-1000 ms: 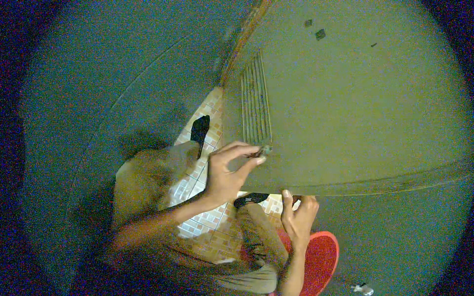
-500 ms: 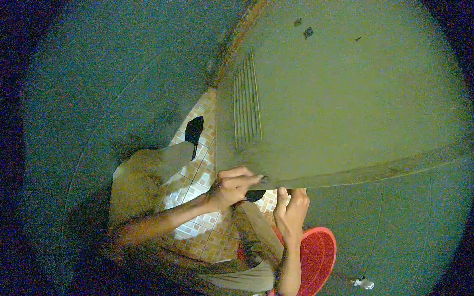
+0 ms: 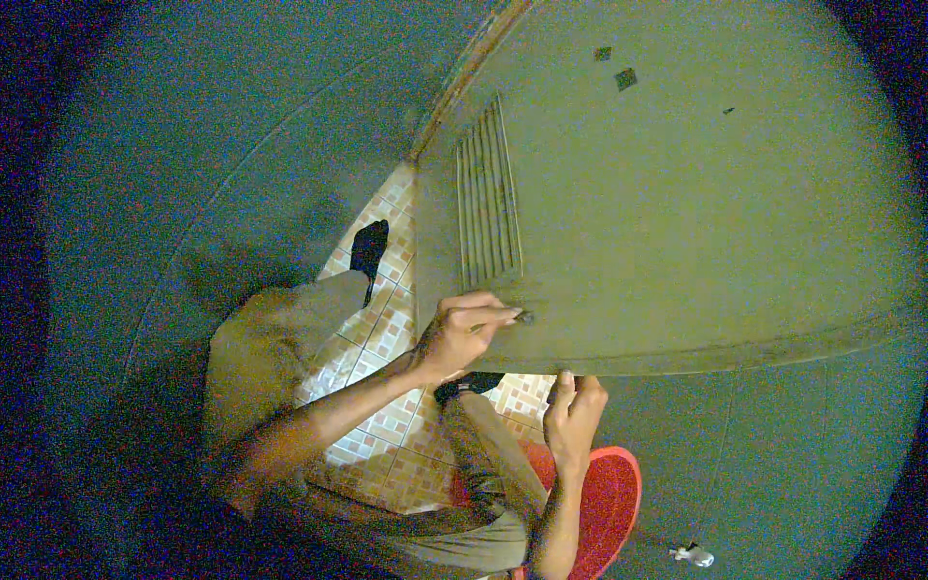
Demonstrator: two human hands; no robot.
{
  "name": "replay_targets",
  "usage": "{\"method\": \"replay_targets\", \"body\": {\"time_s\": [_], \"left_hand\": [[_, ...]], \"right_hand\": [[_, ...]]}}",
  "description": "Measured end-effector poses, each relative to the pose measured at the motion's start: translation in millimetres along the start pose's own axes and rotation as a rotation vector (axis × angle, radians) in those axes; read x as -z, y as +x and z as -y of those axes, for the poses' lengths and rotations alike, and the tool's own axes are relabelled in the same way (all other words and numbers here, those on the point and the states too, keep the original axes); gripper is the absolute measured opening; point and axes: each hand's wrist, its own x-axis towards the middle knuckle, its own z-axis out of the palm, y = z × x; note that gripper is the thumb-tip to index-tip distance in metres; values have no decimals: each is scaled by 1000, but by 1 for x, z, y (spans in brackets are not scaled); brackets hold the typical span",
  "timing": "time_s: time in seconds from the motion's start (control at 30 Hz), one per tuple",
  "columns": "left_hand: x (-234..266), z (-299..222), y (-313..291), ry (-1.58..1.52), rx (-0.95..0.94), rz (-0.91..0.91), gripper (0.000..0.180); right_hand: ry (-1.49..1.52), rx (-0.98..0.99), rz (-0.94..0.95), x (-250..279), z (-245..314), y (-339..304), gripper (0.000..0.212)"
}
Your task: The person sits on the floor of a bathroom and uses a screwdriver to remove and reattach a hinge plate to the door and doorframe.
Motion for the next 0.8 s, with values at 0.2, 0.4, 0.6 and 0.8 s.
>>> {"method": "replay_targets", "body": {"time_s": [0.2,0.4,0.6,0.8], "left_hand": [[12,62,-23,151,173,-130,16],[6,53,-23,175,216,-161,18],[6,10,-15,104,-115,-3,28],[17,57,-36,186,-7,-12,28]], "right_hand": [[-86,239,-53,-7,-11,1,56],[-106,70,-35,-7,-11,-5,53],[-92,-68,94,-1,0,-7,60],[-188,27,-80,-11,-3,-16,57]]}}
